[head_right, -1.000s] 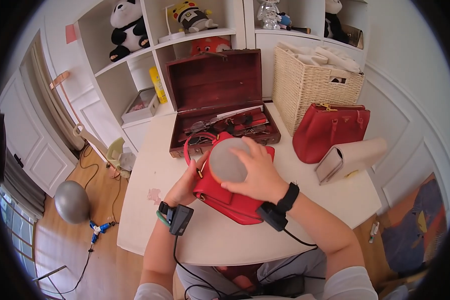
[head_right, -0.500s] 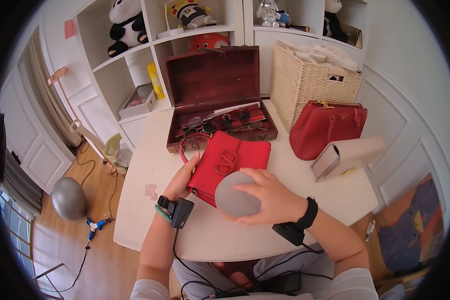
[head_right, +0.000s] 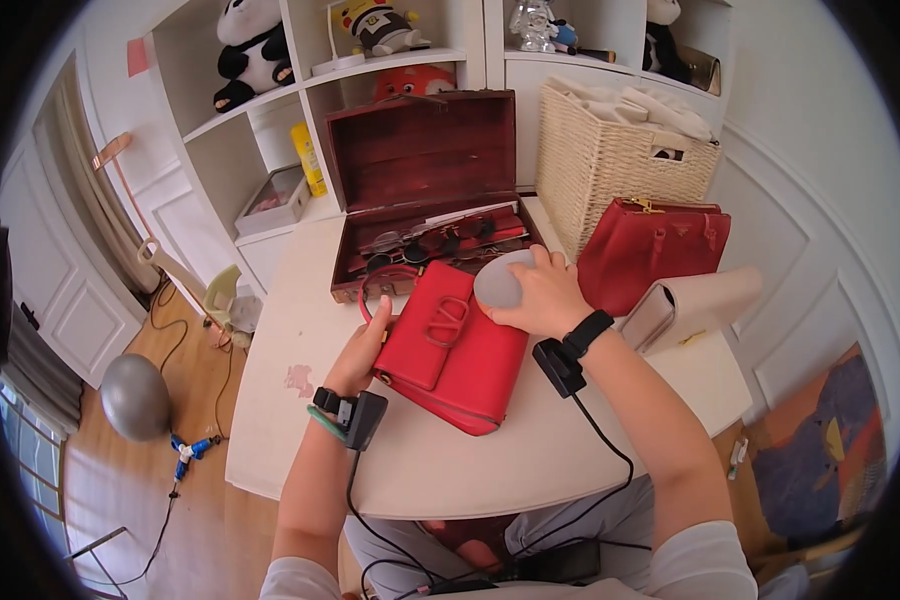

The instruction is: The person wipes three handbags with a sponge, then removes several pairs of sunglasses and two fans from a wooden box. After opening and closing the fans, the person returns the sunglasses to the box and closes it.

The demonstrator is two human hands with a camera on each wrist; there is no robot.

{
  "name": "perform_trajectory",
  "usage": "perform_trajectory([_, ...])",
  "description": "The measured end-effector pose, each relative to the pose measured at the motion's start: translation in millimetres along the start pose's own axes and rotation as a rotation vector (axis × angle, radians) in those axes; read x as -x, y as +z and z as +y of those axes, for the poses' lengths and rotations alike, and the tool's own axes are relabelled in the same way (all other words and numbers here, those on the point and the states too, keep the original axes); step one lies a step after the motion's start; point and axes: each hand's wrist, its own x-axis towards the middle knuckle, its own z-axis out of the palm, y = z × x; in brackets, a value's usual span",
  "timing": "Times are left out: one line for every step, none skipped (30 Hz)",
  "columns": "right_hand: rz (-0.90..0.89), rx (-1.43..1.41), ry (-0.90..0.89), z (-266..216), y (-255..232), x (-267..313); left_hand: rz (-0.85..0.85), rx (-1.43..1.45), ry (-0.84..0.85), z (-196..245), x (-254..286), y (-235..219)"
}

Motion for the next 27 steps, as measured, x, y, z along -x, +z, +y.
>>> perform_trajectory([0.047, 0.030, -0.019, -2, 2, -1, 0.001, -0.006, -0.001, 0, 0, 0])
perform_trajectory([0.094, 0.060, -0.037, -4, 5, 0, 0.001, -0.012, -0.002, -1, 0, 0])
perform_trajectory([0.092, 0.060, -0.038, -4, 6, 1, 0.002, -0.010, -0.003, -1, 0, 0])
perform_trajectory([0.123, 0.102, -0.066, -5, 8, 3, 0.011, -0.019, -0.003, 0, 0, 0])
perform_trajectory([0.155, 0.144, -0.093, -6, 9, 5, 0.019, -0.027, -0.004, 0, 0, 0])
perform_trajectory([0.153, 0.144, -0.095, -8, 7, 9, 0.021, -0.025, -0.005, 1, 0, 1])
perform_trajectory([0.095, 0.118, -0.075, -13, 0, 15, 0.010, -0.028, -0.004, 2, 2, 1])
perform_trajectory([0.038, 0.091, -0.056, -19, -8, 22, 0.000, -0.030, -0.003, 3, 3, 1])
perform_trajectory([-0.027, 0.080, -0.029, -25, -18, 29, 0.004, -0.028, -0.003, 3, 3, 1])
perform_trajectory([-0.093, 0.070, -0.001, -30, -26, 37, 0.010, -0.037, 0.011, 2, 2, 1])
perform_trajectory([-0.070, 0.066, -0.035, -33, -29, 46, 0.015, -0.046, 0.024, 1, 1, 1])
perform_trajectory([-0.047, 0.061, -0.065, -36, -31, 55, 0.016, -0.045, 0.023, 0, 0, 0])
perform_trajectory([-0.048, 0.061, -0.064, -40, -34, 62, 0.032, -0.045, 0.018, -2, -1, 0])
perform_trajectory([-0.083, 0.002, -0.129, -45, -36, 68, 0.046, -0.045, 0.012, -3, -2, 0])
perform_trajectory([-0.116, -0.057, -0.193, -50, -39, 74, 0.041, -0.047, 0.012, -2, -2, 1])
perform_trajectory([-0.152, -0.068, -0.262, -56, -41, 81, 0.017, -0.041, 0.011, -1, -1, 1])
perform_trajectory([-0.174, -0.106, -0.317, -60, -41, 86, -0.007, -0.035, 0.010, 1, 0, 1])
perform_trajectory([-0.197, -0.144, -0.374, -62, -41, 90, -0.010, -0.036, 0.012, 2, 1, 1])
perform_trajectory([-0.196, -0.142, -0.374, -61, -41, 92, -0.010, -0.031, -0.006, 3, 1, 1])
perform_trajectory([-0.175, -0.153, -0.366, -59, -41, 93, -0.008, -0.025, -0.024, 3, 2, 0])
perform_trajectory([-0.155, -0.165, -0.359, -56, -40, 93, -0.006, -0.024, -0.021, 3, 1, -1])
perform_trajectory([-0.155, -0.164, -0.360, -50, -37, 90, -0.030, -0.027, 0.023, 3, 1, -2])
perform_trajectory([-0.065, -0.162, -0.289, -40, -31, 83, -0.055, -0.030, 0.066, 4, 2, -1])
perform_trajectory([0.025, -0.158, -0.216, -29, -24, 77, -0.058, -0.027, 0.066, 6, 6, 0])
perform_trajectory([0.072, -0.110, -0.109, -17, -16, 72, -0.075, -0.070, 0.049, 16, 15, 2])
perform_trajectory([0.073, -0.106, -0.109, -3, -4, 67, -0.089, -0.114, 0.033, 21, 20, 2])
perform_trajectory([0.111, -0.253, 0.047, 12, 8, 62, -0.090, -0.112, 0.036, 21, 19, 2])
